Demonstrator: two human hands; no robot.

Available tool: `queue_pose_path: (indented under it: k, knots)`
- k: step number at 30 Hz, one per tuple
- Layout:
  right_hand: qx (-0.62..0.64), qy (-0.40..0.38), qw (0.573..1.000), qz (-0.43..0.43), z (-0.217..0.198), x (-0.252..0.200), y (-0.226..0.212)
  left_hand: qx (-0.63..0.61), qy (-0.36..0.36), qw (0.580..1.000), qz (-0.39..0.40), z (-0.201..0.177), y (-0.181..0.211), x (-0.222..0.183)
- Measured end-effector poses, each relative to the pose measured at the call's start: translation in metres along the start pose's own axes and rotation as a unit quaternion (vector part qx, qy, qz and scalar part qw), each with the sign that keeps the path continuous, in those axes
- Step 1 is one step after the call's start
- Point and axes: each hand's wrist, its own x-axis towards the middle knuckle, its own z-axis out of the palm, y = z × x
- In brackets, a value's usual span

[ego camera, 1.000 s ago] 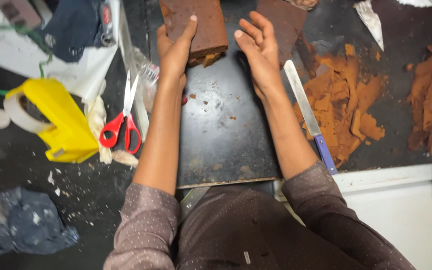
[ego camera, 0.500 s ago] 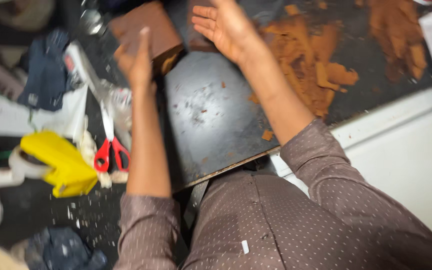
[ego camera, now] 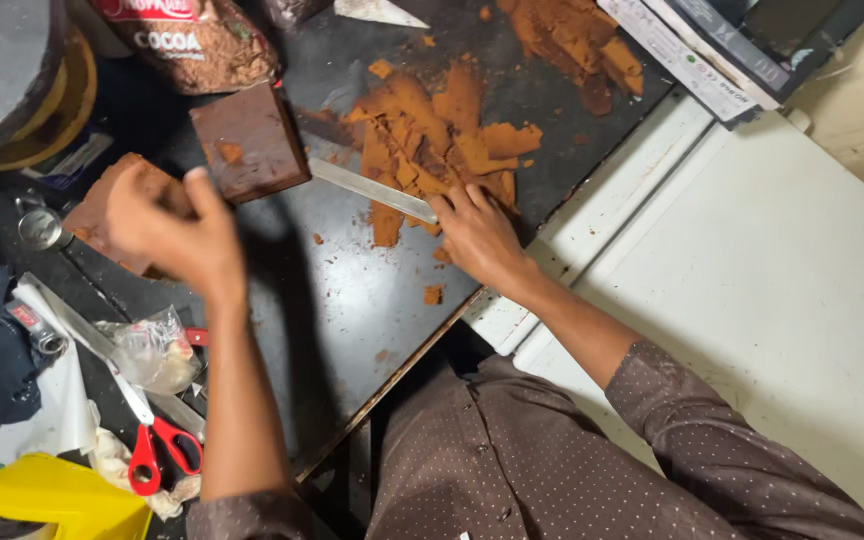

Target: The person cuts slabs of chocolate cake into pieces, places them onto a metal tray, and then mixes white frosting with cocoa powder and a liquid ingredient on a countertop.

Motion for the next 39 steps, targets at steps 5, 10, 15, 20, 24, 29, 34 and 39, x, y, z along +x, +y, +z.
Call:
queue_pose_path:
  k: [5,10,15,20,24,29,34,39]
  knots:
    - [0.173,-0.153,0.956,0.183,-0.042,0.016,0.039,0.073,-0.11,0.988,0.076,0.057,0.046,0.018]
    - [0.175,0.027,0.972,0.152,-0.11,-0.006,0.128,0.175,-0.252,0.952,0.021,0.095,0.025,0.026]
    - [-0.197,0.152,0.965,0.084,-0.124,-0.003,0.209,0.179,-0.284,0.941,-0.031,0.087,0.004,0.027]
    - [-0.157,0.103,0.979,0.077,-0.101,-0.006,0.227,0.145,-0.248,0.957,0.037,0.089,0.028,0.026]
    - [-0.059,0.08,0.993,0.066,-0.099,-0.012,0.22,-0.037,-0.288,0.955,0.068,0.097,0.076,0.014]
    - [-0.243,0.113,0.959,0.09,-0.103,0.01,0.219,-0.087,-0.339,0.934,0.064,0.131,0.118,-0.005]
    - [-0.213,0.056,0.973,0.062,-0.099,0.019,0.225,-0.075,-0.357,0.931,0.007,0.154,0.113,-0.017]
    - [-0.171,0.099,0.978,0.068,-0.097,0.015,0.221,-0.127,-0.33,0.935,0.021,0.156,0.09,-0.031]
